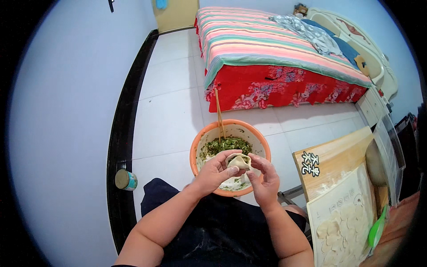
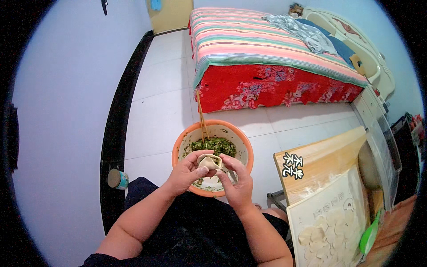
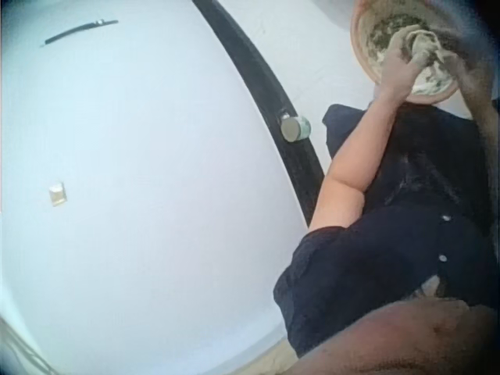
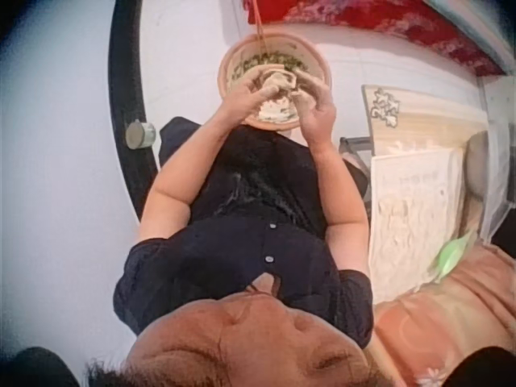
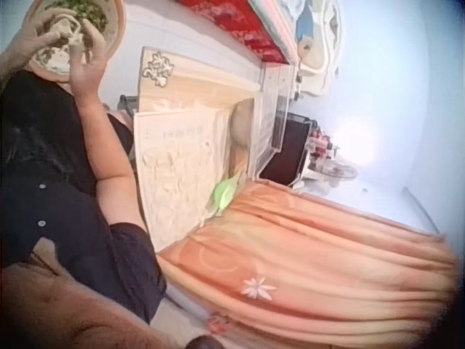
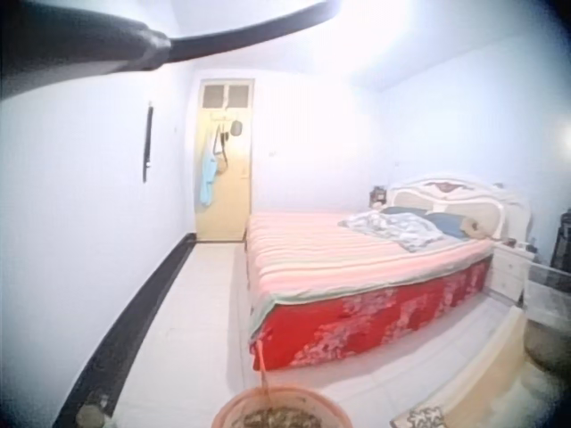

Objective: The person sits on the floor and prepares dumplings by hand. They pick up a round dough wrapper, scoop a green vegetable filling onto it using a spoon, and fold the wrapper to seal the dumpling before placing it on a wooden board.

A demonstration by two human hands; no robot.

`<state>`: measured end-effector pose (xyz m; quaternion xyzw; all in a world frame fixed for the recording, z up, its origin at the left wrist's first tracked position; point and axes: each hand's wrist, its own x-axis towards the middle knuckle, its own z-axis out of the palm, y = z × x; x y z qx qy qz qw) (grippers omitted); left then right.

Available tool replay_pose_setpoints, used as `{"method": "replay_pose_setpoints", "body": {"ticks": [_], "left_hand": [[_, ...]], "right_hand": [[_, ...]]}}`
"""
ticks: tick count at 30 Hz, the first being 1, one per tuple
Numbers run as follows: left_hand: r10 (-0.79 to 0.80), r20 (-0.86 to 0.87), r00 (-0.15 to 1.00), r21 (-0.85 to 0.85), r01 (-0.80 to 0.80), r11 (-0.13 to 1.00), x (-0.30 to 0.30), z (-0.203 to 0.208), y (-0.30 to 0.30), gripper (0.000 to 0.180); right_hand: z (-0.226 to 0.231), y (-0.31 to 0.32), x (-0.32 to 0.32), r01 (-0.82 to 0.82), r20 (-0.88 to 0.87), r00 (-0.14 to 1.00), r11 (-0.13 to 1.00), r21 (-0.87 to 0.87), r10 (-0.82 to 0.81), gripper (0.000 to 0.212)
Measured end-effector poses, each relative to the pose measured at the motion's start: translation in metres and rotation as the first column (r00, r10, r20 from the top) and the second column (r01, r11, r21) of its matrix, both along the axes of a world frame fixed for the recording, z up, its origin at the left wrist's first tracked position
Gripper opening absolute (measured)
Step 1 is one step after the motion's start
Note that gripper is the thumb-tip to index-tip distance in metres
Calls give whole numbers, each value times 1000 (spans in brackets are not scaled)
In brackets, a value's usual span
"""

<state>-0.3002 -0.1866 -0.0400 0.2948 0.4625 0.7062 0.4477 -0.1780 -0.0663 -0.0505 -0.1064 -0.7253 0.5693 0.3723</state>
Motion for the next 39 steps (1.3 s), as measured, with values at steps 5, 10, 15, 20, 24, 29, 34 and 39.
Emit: {"method": "replay_pose_setpoints", "body": {"ticks": [5,10,15,20,24,29,34,39], "left_hand": [[-21,41,999,8,20,1000,3,-5,1,47],[-6,-121,993,-47,1,999,6,-4,0,48],[5,-236,972,-148,-41,988,8,-8,-1,44],[52,-223,973,-127,-82,988,11,-9,-2,40],[70,-47,996,-13,-71,997,7,-3,-2,37],[52,-11,999,-15,-52,999,3,-10,0,37],[38,-21,999,-2,-38,999,5,-10,1,38],[21,-39,999,-31,-22,999,5,-8,0,38]], "right_hand": [[2,2,-1,47,2,999,970,240,-48,30],[2,4,-1,101,6,994,952,290,-107,22],[-2,3,2,103,4,994,949,299,-109,15],[1,-5,0,66,-34,997,998,-12,-66,14],[7,-5,0,59,6,998,982,-178,-58,16],[-2,2,1,-1,23,1000,992,-125,4,14],[2,4,2,30,49,998,997,-74,-26,10],[2,8,5,69,93,993,996,57,-74,12]]}}
